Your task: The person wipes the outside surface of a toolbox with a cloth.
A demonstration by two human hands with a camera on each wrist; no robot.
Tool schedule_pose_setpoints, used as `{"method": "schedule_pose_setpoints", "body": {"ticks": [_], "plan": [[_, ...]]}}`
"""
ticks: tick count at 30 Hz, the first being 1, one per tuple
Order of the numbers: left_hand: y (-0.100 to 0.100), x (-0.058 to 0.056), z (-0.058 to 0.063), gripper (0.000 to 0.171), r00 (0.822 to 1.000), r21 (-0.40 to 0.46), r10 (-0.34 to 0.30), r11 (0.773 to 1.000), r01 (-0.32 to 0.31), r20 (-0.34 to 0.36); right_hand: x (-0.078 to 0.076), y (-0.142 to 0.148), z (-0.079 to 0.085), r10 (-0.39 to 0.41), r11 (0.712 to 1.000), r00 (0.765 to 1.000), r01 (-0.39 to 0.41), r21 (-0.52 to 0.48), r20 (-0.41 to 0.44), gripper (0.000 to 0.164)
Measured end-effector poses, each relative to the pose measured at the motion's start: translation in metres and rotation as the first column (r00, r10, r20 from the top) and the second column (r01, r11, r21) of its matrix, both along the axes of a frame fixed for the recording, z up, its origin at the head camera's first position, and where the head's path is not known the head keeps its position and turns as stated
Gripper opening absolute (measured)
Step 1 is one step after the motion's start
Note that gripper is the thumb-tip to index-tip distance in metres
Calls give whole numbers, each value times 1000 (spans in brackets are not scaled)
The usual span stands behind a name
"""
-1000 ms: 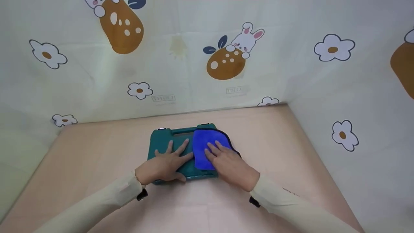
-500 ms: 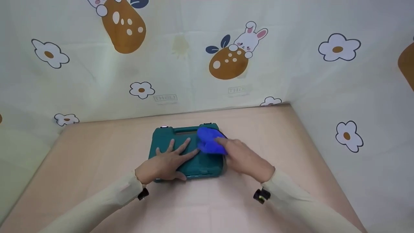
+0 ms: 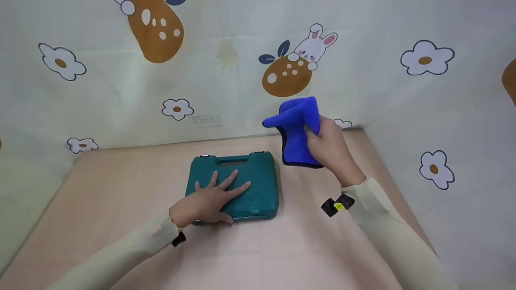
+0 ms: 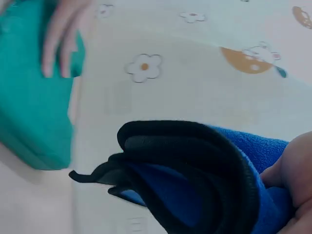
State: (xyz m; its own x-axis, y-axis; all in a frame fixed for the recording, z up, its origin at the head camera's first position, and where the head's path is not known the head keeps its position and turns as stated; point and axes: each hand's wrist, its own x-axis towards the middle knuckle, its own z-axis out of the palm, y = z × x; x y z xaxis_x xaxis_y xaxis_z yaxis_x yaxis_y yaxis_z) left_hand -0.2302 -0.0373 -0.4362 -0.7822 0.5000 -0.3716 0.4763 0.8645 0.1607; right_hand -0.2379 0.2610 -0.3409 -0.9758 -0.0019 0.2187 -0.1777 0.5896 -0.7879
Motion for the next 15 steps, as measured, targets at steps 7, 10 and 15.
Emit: {"method": "schedule_pose_setpoints", "body": {"ticks": [7,10,15], "plan": [[-2,-2,1,102,1000,-9,-1,1000,1,-3,-11,-29,-25,16,989,982,12,149,-190,31],[-1,-2,2,101,1000,-14,6,1000,-6,-5,-15,-42,-58,120,962,959,-49,267,-257,33],[1,0,2,94,1000,-18,-3,1000,3,-5,-11,-55,-106,329,837,937,-232,496,-117,56]]}}
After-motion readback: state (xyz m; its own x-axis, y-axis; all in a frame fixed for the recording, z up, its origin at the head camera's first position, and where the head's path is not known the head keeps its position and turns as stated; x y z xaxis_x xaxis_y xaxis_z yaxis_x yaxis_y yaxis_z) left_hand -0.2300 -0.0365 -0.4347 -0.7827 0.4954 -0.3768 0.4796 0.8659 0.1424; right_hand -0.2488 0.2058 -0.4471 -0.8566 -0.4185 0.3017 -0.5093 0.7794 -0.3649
